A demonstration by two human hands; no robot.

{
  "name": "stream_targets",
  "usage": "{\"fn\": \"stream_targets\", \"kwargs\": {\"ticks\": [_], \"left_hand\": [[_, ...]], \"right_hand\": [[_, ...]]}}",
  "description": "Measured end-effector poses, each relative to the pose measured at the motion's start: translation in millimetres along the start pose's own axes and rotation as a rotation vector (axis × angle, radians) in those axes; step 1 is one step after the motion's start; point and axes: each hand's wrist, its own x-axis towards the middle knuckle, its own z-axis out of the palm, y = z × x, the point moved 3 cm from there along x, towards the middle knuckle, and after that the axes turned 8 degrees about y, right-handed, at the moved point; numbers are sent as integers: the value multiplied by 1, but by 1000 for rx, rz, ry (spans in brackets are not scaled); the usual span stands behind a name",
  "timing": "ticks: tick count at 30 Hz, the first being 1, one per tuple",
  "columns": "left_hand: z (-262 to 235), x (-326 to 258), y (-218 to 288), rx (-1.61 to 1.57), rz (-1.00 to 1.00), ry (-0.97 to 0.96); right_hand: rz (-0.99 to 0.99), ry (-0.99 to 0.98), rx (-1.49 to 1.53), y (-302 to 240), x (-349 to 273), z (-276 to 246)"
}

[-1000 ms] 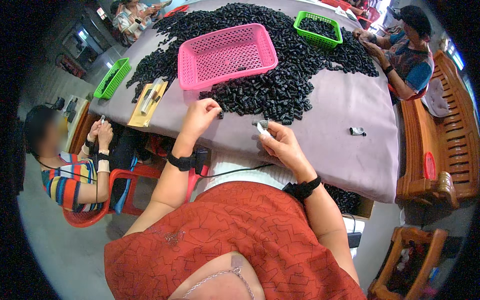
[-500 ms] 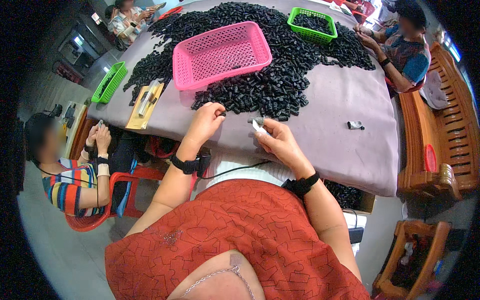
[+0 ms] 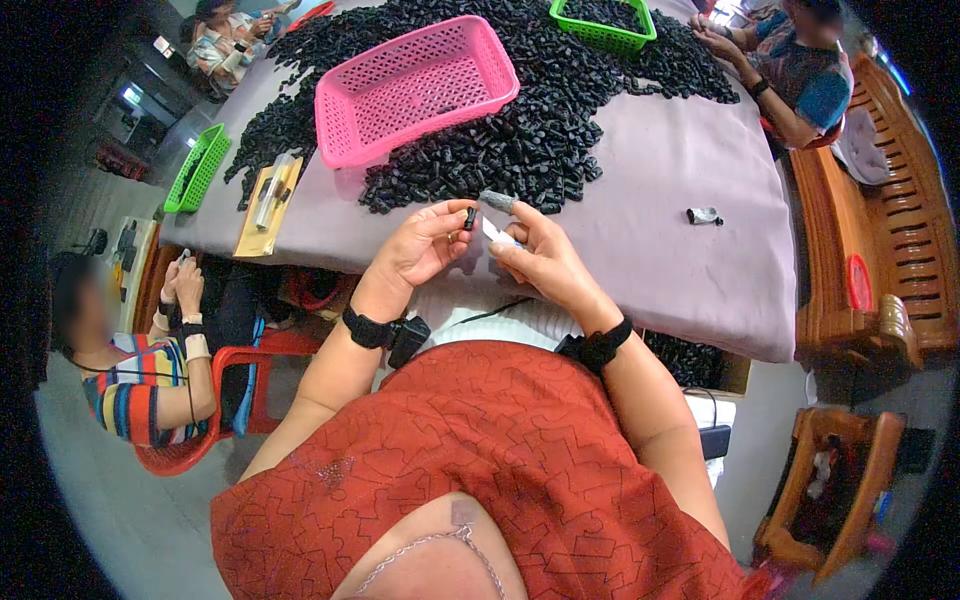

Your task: Assembling and sorting small black components on a workshop table.

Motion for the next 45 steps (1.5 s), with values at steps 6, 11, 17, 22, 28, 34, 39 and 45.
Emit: {"fn": "stream_targets", "kwargs": {"ticks": [6, 11, 17, 22, 28, 34, 39, 45], "left_hand": [[5, -1, -11, -88, -36, -36], [8, -1, -11, -116, -33, -85], [8, -2, -13, -122, -36, -119], [7, -1, -14, -129, -45, -135], [9, -1, -13, -125, -40, -187], [7, 1, -15, -132, -35, -203], [11, -3, -16, -119, -49, -261], [14, -4, -12, -100, -19, -195]], "right_hand": [[40, -70, -19, -1, 0, 0], [22, -76, -40, 2, -1, -2], [35, -84, -48, -2, -2, 0], [57, -93, -20, -1, -1, -1], [36, -112, -84, -2, -1, -1], [60, -109, -49, -5, -2, 0], [103, -92, -52, -9, -1, -2], [55, -69, -36, 1, 1, -4]]}}
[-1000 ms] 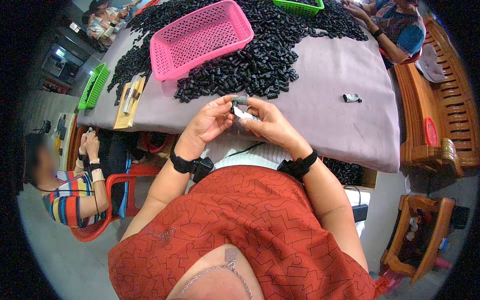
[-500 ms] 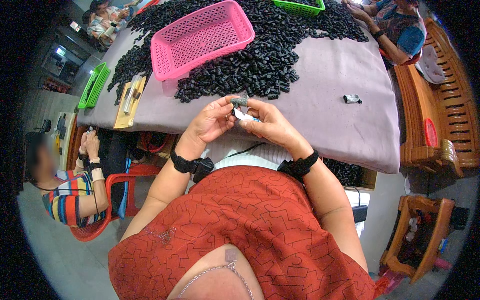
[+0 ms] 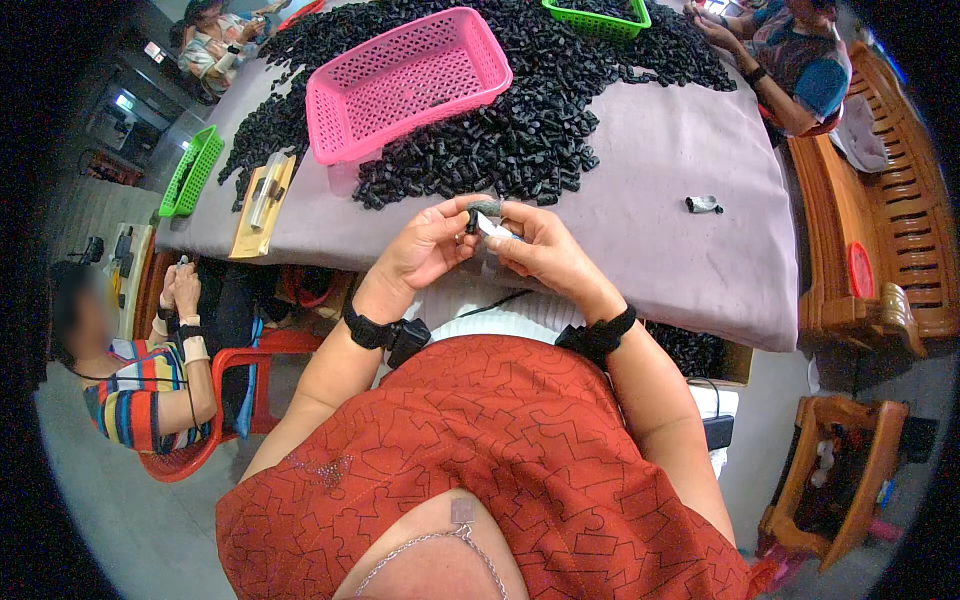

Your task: Assembling and sorting small black components on a workshop table.

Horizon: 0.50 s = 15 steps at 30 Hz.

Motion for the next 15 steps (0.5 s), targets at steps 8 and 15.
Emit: {"fn": "stream_targets", "kwargs": {"ticks": [8, 15], "left_hand": [[-8, -2, 10, 40, 99, 174], [-14, -1, 10, 6, 101, 151]], "right_hand": [[-1, 32, 124, -3, 0, 1], [-1, 50, 117, -1, 0, 1]]}}
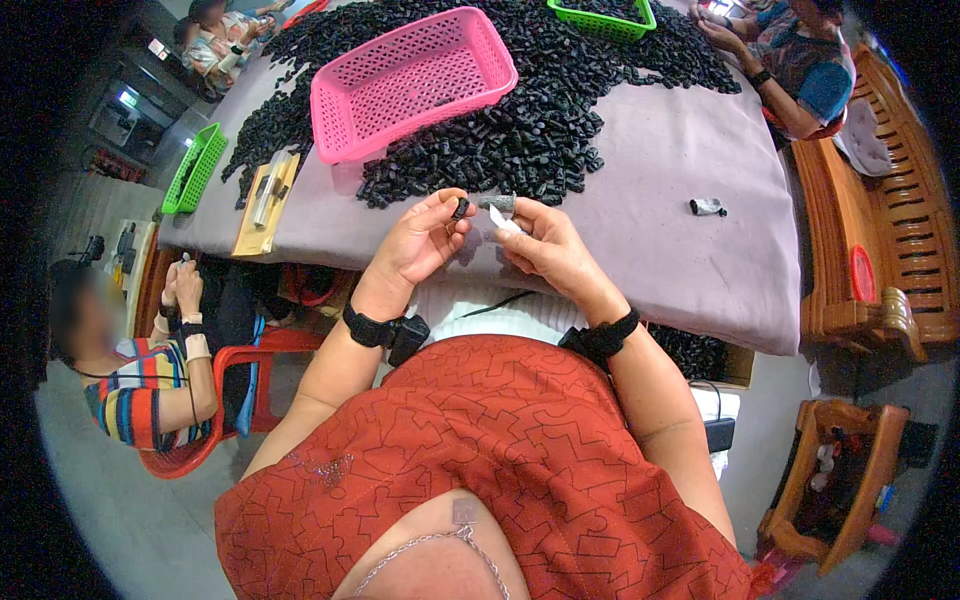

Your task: Assembling and sorting small black components on a workshop table.

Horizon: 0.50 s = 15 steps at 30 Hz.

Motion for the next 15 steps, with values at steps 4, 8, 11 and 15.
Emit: {"fn": "stream_targets", "kwargs": {"ticks": [4, 8, 11, 15], "left_hand": [[1, -1, 0, -36, -15, 12], [3, -2, 0, -20, -12, 37], [2, -1, 0, -10, -15, 39], [2, 0, -1, -20, -12, -57]], "right_hand": [[-7, 5, -25, -3, 0, 2], [3, 18, -29, -3, -1, 2], [1, 19, -31, -5, -2, 4], [-11, 12, -58, -4, -2, 3]]}}
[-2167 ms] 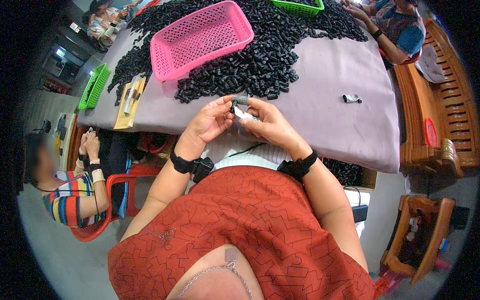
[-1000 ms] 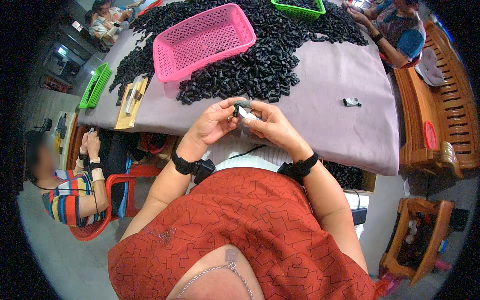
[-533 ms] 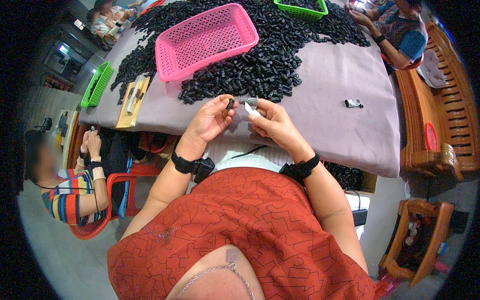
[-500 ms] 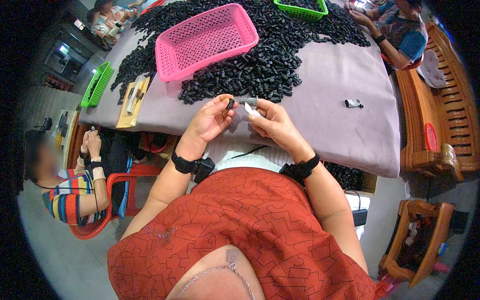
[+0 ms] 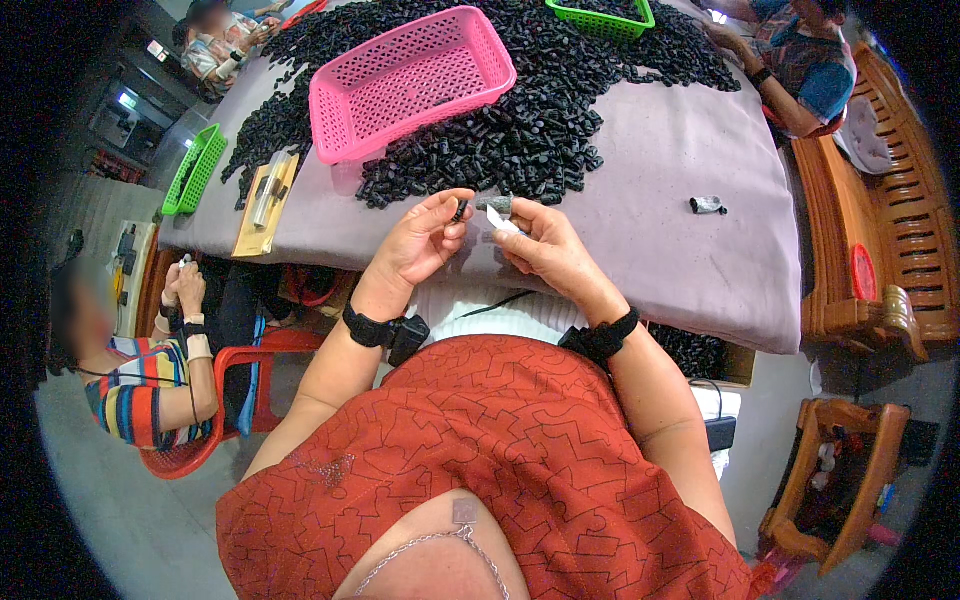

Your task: Assembling and sorting small black components on a workshop table.

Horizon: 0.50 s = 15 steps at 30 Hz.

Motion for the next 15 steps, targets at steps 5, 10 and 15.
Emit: {"fn": "stream_targets", "kwargs": {"ticks": [5, 10, 15], "left_hand": [[2, 0, 0, 23, 10, 24], [3, -1, 1, 17, -14, 63], [3, 0, -4, 2, -20, 101]], "right_hand": [[0, 4, -14, 3, 1, -1], [5, 3, -20, 6, 2, -3], [-36, -42, -9, 9, 3, -1]]}}
